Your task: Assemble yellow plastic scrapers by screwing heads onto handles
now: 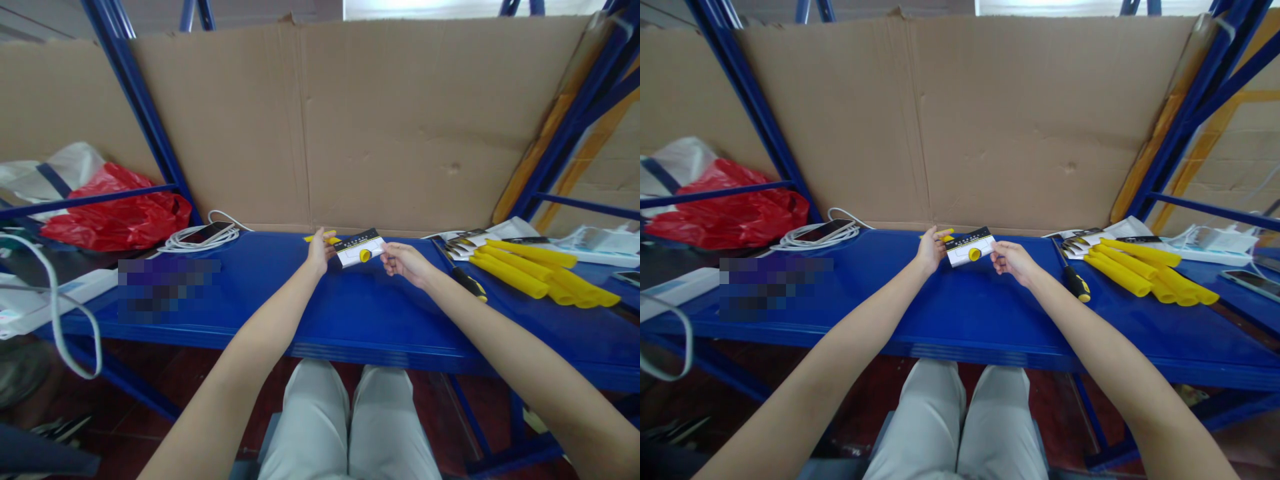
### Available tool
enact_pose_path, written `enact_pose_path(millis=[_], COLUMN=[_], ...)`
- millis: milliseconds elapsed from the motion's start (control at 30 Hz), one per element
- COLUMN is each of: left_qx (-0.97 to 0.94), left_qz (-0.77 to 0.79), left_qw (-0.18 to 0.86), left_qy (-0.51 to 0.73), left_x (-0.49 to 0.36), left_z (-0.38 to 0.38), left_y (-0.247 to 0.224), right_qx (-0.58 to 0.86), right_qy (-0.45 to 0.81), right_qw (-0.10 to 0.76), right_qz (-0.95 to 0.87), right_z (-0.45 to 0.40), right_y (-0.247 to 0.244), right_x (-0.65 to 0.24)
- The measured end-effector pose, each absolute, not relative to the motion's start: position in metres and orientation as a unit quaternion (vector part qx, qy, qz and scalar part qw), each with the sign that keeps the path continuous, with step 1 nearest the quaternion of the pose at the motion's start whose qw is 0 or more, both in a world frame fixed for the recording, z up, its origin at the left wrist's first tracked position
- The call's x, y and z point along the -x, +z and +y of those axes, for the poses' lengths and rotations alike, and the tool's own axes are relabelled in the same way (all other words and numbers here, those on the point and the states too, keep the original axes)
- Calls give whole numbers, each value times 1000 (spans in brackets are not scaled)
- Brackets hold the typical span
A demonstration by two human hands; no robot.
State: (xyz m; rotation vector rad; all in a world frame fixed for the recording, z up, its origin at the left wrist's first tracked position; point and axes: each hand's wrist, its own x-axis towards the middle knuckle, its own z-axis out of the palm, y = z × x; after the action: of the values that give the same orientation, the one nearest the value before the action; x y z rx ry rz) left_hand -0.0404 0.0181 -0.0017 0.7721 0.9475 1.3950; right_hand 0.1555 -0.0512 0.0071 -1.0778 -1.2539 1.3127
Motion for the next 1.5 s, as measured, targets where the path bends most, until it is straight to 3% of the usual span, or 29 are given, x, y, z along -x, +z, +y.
enact_pose_path(millis=[800, 1067, 1267, 1500], left_qx=[-299, -393, -467, -481], left_qz=[413, 493, 523, 534], left_qw=[573, 524, 502, 499], left_qy=[641, 572, 506, 485], left_x=[48, 52, 37, 36], left_z=[34, 29, 20, 22], left_y=[-3, -5, -11, -14], right_qx=[353, 489, 606, 659], right_qy=[550, 446, 337, 293], right_qw=[553, 638, 626, 589], right_qz=[-517, -393, -357, -366], right_z=[-52, -45, -31, 10], right_y=[12, 18, 19, 21], right_x=[-156, -170, -193, -234])
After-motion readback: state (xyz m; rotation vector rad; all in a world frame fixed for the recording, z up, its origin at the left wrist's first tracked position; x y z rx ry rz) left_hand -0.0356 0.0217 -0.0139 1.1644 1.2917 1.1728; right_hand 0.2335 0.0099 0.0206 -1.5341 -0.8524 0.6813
